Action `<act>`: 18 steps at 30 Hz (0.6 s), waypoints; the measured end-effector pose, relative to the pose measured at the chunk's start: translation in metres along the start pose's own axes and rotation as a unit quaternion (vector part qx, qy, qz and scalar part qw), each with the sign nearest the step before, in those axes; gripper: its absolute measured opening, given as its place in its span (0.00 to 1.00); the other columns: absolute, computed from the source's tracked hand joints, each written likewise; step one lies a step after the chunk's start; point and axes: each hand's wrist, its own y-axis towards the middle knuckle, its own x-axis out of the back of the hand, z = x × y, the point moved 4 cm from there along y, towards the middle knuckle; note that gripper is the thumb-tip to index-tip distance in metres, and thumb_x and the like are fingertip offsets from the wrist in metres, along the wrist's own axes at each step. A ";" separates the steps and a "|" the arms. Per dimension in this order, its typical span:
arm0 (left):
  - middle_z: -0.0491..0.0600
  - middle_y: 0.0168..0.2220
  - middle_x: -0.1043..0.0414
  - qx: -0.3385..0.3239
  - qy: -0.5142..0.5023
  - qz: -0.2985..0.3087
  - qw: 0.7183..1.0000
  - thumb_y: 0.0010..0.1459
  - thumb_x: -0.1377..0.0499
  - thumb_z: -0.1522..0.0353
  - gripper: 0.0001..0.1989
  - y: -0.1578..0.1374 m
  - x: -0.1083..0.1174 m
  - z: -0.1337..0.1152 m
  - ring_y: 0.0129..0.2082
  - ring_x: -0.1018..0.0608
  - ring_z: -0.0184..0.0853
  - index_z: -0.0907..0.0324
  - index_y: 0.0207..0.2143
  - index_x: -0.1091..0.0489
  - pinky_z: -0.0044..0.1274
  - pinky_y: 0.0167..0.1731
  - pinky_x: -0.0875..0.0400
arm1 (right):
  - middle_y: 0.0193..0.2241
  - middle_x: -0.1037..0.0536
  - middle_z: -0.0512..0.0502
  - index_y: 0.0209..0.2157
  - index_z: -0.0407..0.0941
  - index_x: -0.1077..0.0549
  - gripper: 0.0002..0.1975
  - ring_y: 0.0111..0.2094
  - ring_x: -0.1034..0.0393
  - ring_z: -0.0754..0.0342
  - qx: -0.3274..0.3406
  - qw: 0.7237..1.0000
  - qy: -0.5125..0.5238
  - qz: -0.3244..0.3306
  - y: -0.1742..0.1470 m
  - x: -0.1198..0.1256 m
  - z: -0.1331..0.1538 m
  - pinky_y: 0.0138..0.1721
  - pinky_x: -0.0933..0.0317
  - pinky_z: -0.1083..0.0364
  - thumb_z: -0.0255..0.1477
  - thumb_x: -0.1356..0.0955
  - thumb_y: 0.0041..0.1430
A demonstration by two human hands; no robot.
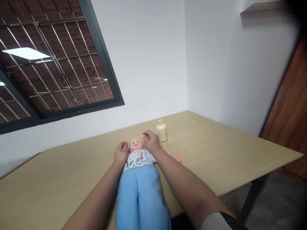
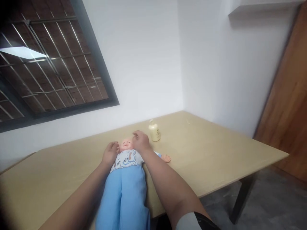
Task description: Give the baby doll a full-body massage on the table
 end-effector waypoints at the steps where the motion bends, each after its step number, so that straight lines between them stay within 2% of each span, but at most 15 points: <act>1: 0.52 0.43 0.25 -0.019 0.011 -0.011 1.000 0.57 0.44 0.58 0.13 0.001 0.000 -0.009 0.46 0.25 0.44 0.54 0.40 0.29 0.31 0.46 0.33 | 0.44 0.22 0.46 0.45 0.46 0.25 0.17 0.47 0.30 0.52 0.006 1.000 -0.012 -0.013 0.006 0.006 0.002 0.52 0.37 0.55 0.23 0.40 0.57; 4: 0.51 0.46 0.25 -0.112 0.029 -0.015 0.993 0.58 0.44 0.58 0.14 -0.002 -0.014 -0.047 0.48 0.26 0.43 0.53 0.44 0.28 0.30 0.50 0.35 | 0.46 0.24 0.44 0.46 0.45 0.25 0.18 0.51 0.33 0.48 0.011 0.996 -0.074 -0.048 0.024 0.027 -0.002 0.58 0.43 0.50 0.22 0.39 0.56; 6: 0.50 0.46 0.25 -0.156 -0.002 0.021 0.988 0.59 0.44 0.57 0.15 -0.004 -0.035 -0.073 0.48 0.25 0.41 0.53 0.45 0.28 0.29 0.49 0.35 | 0.47 0.24 0.41 0.48 0.44 0.25 0.20 0.54 0.37 0.45 0.002 0.989 -0.124 -0.077 0.034 0.043 -0.010 0.61 0.48 0.47 0.22 0.38 0.54; 7: 0.50 0.45 0.25 -0.155 -0.023 0.036 0.987 0.59 0.44 0.57 0.16 -0.004 -0.048 -0.084 0.47 0.25 0.41 0.53 0.45 0.28 0.29 0.48 0.34 | 0.49 0.25 0.41 0.49 0.44 0.25 0.22 0.55 0.39 0.43 0.000 0.985 -0.146 -0.088 0.038 0.050 -0.015 0.62 0.50 0.45 0.21 0.38 0.53; 9: 0.51 0.43 0.25 -0.091 -0.076 0.076 0.990 0.59 0.45 0.55 0.18 0.001 -0.075 -0.098 0.42 0.24 0.40 0.55 0.44 0.28 0.29 0.42 0.32 | 0.53 0.28 0.40 0.53 0.43 0.27 0.26 0.59 0.43 0.41 0.011 0.979 -0.177 -0.100 0.043 0.061 -0.024 0.64 0.54 0.43 0.20 0.37 0.51; 11: 0.54 0.44 0.25 0.020 -0.141 0.115 0.983 0.57 0.45 0.53 0.21 0.009 -0.102 -0.102 0.40 0.24 0.40 0.58 0.44 0.29 0.28 0.38 0.32 | 0.57 0.31 0.41 0.58 0.43 0.31 0.31 0.61 0.46 0.42 0.035 0.978 -0.183 -0.092 0.048 0.068 -0.030 0.65 0.57 0.44 0.20 0.37 0.50; 12: 0.56 0.43 0.25 0.040 -0.155 0.128 0.979 0.58 0.46 0.52 0.22 0.015 -0.113 -0.106 0.38 0.23 0.40 0.59 0.45 0.30 0.28 0.36 0.31 | 0.58 0.32 0.42 0.60 0.43 0.34 0.32 0.62 0.47 0.43 0.045 0.979 -0.180 -0.082 0.050 0.070 -0.033 0.66 0.58 0.44 0.19 0.38 0.50; 13: 0.57 0.44 0.25 0.069 -0.177 0.150 0.970 0.58 0.48 0.50 0.24 0.021 -0.124 -0.107 0.38 0.23 0.39 0.59 0.45 0.31 0.28 0.35 0.30 | 0.59 0.33 0.42 0.61 0.43 0.36 0.34 0.62 0.48 0.43 0.049 0.981 -0.174 -0.070 0.052 0.071 -0.036 0.67 0.59 0.45 0.19 0.38 0.50; 16: 0.61 0.47 0.26 0.175 -0.259 0.230 0.922 0.59 0.53 0.46 0.29 0.034 -0.152 -0.107 0.39 0.21 0.41 0.61 0.47 0.34 0.30 0.36 0.28 | 0.61 0.35 0.44 0.62 0.44 0.37 0.35 0.64 0.49 0.45 0.031 0.987 -0.156 -0.031 0.059 0.073 -0.045 0.67 0.59 0.46 0.18 0.38 0.50; 18: 0.63 0.49 0.28 0.210 -0.300 0.264 0.892 0.59 0.54 0.45 0.31 0.038 -0.164 -0.110 0.42 0.21 0.44 0.62 0.49 0.35 0.32 0.38 0.27 | 0.62 0.35 0.45 0.61 0.44 0.35 0.34 0.64 0.47 0.47 0.015 0.990 -0.141 -0.012 0.062 0.073 -0.050 0.67 0.56 0.47 0.17 0.38 0.50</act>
